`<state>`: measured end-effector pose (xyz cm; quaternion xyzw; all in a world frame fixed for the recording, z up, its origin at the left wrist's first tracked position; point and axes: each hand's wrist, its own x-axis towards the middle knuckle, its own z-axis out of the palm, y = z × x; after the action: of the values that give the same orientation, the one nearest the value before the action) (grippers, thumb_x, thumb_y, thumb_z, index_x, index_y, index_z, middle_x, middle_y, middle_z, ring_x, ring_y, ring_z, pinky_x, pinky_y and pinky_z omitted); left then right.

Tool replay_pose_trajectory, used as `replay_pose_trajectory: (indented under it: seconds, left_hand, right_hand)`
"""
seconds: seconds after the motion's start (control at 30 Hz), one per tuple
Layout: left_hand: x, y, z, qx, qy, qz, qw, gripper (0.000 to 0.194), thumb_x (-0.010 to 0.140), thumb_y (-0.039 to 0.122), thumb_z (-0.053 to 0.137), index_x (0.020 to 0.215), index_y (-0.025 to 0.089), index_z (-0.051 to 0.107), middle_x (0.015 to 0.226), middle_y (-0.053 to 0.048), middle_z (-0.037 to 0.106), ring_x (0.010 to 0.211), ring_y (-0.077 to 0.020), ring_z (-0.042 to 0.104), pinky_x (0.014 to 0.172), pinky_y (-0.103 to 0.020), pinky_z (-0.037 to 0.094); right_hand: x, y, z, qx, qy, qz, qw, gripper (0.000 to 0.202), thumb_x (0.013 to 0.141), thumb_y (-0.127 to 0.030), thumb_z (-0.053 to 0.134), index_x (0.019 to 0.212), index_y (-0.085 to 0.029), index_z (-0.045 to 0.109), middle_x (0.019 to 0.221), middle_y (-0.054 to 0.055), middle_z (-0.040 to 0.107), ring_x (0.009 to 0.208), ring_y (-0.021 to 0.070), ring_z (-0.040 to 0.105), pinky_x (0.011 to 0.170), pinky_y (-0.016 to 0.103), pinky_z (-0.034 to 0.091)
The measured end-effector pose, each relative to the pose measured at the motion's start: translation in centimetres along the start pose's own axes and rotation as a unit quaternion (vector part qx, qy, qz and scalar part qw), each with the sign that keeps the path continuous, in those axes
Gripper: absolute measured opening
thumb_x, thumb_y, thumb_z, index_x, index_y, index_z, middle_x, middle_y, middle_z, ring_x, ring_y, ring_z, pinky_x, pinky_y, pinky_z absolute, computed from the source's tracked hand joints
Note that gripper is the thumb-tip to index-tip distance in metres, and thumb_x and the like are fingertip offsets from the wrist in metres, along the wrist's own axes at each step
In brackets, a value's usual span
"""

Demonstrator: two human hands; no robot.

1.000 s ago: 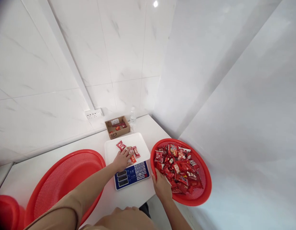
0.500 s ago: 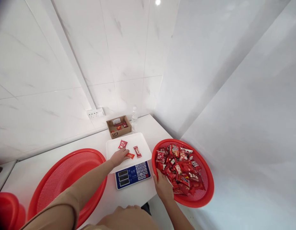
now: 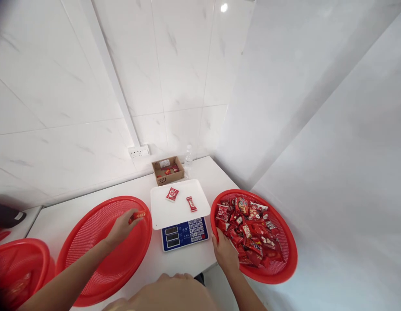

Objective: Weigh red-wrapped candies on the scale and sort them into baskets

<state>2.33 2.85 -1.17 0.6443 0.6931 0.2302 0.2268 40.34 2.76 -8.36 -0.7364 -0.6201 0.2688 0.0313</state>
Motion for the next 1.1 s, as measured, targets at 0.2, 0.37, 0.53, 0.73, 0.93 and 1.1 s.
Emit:
replay_pose_trajectory:
  seconds: [0.2, 0.37, 0.53, 0.73, 0.93, 1.1]
  left_hand:
    - [-3.8, -4.7, 1.1, 0.066, -0.045, -0.057, 0.995, 0.057, 0.080, 0.050, 0.048, 0.130, 0.024, 0.043, 0.133, -0.010, 0.049, 0.118, -0.0282, 0.049, 0.089, -0.040, 0.045]
    - [-0.9, -3.1, 3.8, 0.074, 0.043, 0.019, 0.996, 0.056, 0.085, 0.048, 0.040, 0.137, 0.025, 0.034, 0.146, -0.008, 0.032, 0.137, -0.0266, 0.023, 0.106, -0.046, 0.031]
    - [6.0, 1.5, 7.8, 0.053, 0.012, 0.078, 0.995, 0.053, 0.086, 0.043, 0.041, 0.135, 0.021, 0.038, 0.147, -0.011, 0.030, 0.135, -0.0249, 0.029, 0.106, -0.042, 0.032]
    - [12.4, 6.7, 12.4, 0.100, -0.061, 0.002, 0.993, 0.066, 0.084, 0.051, 0.040, 0.138, 0.013, 0.032, 0.147, -0.020, 0.027, 0.136, -0.0316, 0.025, 0.106, -0.047, 0.026]
    - [12.6, 11.6, 16.1, 0.184, -0.151, 0.080, 0.968, 0.072, 0.077, 0.064, 0.041, 0.136, 0.024, 0.038, 0.151, -0.018, 0.019, 0.136, -0.0398, 0.016, 0.102, -0.063, 0.015]
    - [11.2, 11.9, 17.1, 0.190, -0.156, 0.142, 0.959, 0.046, 0.085, 0.033, 0.042, 0.130, 0.022, 0.043, 0.143, -0.017, 0.034, 0.127, -0.0367, 0.032, 0.096, -0.059, 0.029]
  right_hand:
    - [-0.2, -0.1, -0.1, -0.002, 0.009, -0.016, 1.000, 0.057, 0.090, -0.046, 0.018, 0.136, -0.016, 0.036, 0.133, 0.013, 0.050, 0.120, 0.0255, 0.049, 0.094, 0.037, 0.038]
    - [-0.3, -0.3, -0.3, -0.008, 0.010, -0.011, 1.000, 0.059, 0.090, -0.046, 0.019, 0.136, -0.014, 0.037, 0.130, 0.014, 0.053, 0.117, 0.0256, 0.052, 0.094, 0.037, 0.039]
    - [-0.2, -0.3, -0.3, -0.006, 0.008, -0.004, 1.000, 0.058, 0.090, -0.046, 0.020, 0.136, -0.015, 0.037, 0.132, 0.012, 0.052, 0.118, 0.0237, 0.051, 0.093, 0.035, 0.040]
    - [0.2, -0.1, 0.1, -0.003, 0.001, 0.006, 1.000, 0.058, 0.089, -0.047, 0.020, 0.136, -0.017, 0.037, 0.134, 0.011, 0.049, 0.120, 0.0235, 0.049, 0.093, 0.036, 0.040]
    - [0.4, 0.1, 0.2, 0.023, -0.011, 0.012, 1.000, 0.059, 0.089, -0.048, 0.021, 0.138, -0.020, 0.034, 0.139, 0.009, 0.044, 0.122, 0.0234, 0.046, 0.094, 0.035, 0.040]
    - [0.4, 0.2, 0.1, 0.027, -0.012, 0.007, 1.000, 0.060, 0.088, -0.049, 0.020, 0.138, -0.019, 0.035, 0.139, 0.009, 0.045, 0.124, 0.0233, 0.044, 0.095, 0.035, 0.040]
